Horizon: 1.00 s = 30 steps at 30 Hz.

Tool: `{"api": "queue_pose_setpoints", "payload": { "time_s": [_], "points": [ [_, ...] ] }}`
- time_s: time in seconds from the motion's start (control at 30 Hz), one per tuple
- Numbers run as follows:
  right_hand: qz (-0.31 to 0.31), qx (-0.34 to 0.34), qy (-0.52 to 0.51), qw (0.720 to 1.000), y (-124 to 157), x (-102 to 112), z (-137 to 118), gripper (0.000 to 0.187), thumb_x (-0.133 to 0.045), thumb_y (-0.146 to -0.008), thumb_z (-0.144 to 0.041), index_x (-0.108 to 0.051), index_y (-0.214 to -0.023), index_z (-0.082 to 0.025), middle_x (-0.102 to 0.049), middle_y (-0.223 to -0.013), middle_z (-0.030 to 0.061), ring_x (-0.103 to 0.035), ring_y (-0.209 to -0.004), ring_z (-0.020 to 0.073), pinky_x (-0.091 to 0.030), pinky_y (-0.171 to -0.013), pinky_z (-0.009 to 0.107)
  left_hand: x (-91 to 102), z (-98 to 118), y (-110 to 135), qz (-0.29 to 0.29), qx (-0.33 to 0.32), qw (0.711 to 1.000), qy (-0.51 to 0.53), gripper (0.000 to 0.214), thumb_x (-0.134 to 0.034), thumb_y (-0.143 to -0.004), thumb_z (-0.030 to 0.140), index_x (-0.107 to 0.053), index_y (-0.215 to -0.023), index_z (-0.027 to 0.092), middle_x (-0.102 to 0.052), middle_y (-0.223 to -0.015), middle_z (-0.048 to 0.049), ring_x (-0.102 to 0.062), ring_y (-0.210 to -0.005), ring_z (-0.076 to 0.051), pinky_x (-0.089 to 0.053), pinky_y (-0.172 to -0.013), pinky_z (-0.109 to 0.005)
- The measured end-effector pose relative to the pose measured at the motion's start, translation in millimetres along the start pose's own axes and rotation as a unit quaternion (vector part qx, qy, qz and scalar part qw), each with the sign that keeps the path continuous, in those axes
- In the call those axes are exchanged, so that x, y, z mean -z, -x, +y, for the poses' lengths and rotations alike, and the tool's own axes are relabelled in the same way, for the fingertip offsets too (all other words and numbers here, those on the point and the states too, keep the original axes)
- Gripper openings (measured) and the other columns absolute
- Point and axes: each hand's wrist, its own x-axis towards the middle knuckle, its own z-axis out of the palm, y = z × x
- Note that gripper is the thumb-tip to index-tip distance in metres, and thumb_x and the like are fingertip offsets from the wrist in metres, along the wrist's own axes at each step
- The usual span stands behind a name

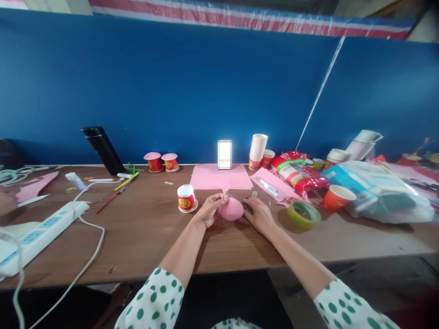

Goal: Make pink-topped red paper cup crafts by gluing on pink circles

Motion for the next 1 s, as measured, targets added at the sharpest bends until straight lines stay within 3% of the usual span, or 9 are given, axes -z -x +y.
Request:
{"api": "queue_pose_setpoints", "payload": {
  "time_s": [0.17, 0.3, 0.5, 0.7, 0.87, 1.0],
  "points": [
    [-0.004, -0.016, 0.001, 1.000, -0.8, -2.5, 1.9, 0.032, -0.058, -0.077, -0.027, -0.063, -0.106, -0.016, -0.063, -0.105, 0.0102, -0.058, -0.098, 0.0226, -0.046, -0.085, 0.035, 0.5, -2.7, 0.7, -0.036, 0.008, 0.999, -0.018, 0.028, -0.074, -0.063, 0.033, -0.057, -0.070, 0.013, -0.054, -0.059, 0.0014, -0.049, -0.050, -0.007, -0.039, -0.049, -0.020],
    [0.002, -0.017, -0.012, 1.000, -1.4, -1.2, 0.5, 0.030, -0.058, -0.077, -0.027, -0.064, -0.104, -0.016, -0.064, -0.104, 0.0098, -0.059, -0.098, 0.0220, -0.046, -0.086, 0.034, -0.4, -4.0, -1.0, -0.008, -0.013, 1.000, -0.022, 0.028, -0.075, -0.062, 0.033, -0.058, -0.072, 0.013, -0.056, -0.063, 0.0012, -0.051, -0.053, -0.006, -0.039, -0.051, -0.019],
    [0.007, -0.080, -0.042, 0.996, -1.6, 1.6, 0.5, 0.031, -0.061, -0.074, -0.029, -0.063, -0.103, -0.019, -0.065, -0.100, 0.0069, -0.062, -0.086, 0.0202, -0.049, -0.076, 0.032, 0.1, -5.9, -4.9, 0.011, -0.013, 1.000, -0.009, 0.043, -0.079, -0.057, 0.027, -0.062, -0.095, 0.015, -0.063, -0.076, -0.0017, -0.057, -0.064, -0.009, -0.044, -0.060, -0.021],
    [-0.010, -0.027, -0.026, 0.999, -0.7, 0.4, -0.7, 0.025, -0.056, -0.079, -0.025, -0.064, -0.103, -0.020, -0.064, -0.100, 0.0073, -0.059, -0.090, 0.0202, -0.047, -0.079, 0.032, 2.5, -7.4, -5.1, 0.013, -0.001, 1.000, -0.023, 0.036, -0.079, -0.058, 0.026, -0.066, -0.090, 0.014, -0.065, -0.080, -0.0033, -0.057, -0.067, -0.009, -0.043, -0.064, -0.022],
    [0.014, -0.019, 0.004, 1.000, -2.9, 3.4, -4.6, 0.014, -0.062, -0.074, -0.026, -0.070, -0.085, -0.021, -0.060, -0.101, 0.0089, -0.055, -0.096, 0.0244, -0.044, -0.084, 0.038, 0.0, -5.8, -0.9, -0.020, 0.025, 0.999, -0.034, 0.031, -0.076, -0.063, 0.027, -0.066, -0.088, 0.012, -0.063, -0.080, -0.0044, -0.056, -0.069, -0.010, -0.043, -0.065, -0.023],
    [0.034, -0.005, -0.109, 0.993, -2.1, 12.2, -13.0, 0.027, -0.043, -0.088, -0.031, -0.066, -0.094, -0.019, -0.062, -0.096, 0.0079, -0.055, -0.094, 0.0211, -0.042, -0.087, 0.035, -0.3, -6.3, -1.5, -0.025, 0.016, 0.999, -0.021, 0.026, -0.074, -0.065, 0.030, -0.062, -0.080, 0.013, -0.060, -0.071, -0.0005, -0.054, -0.060, -0.008, -0.043, -0.059, -0.022]
  ]
}}
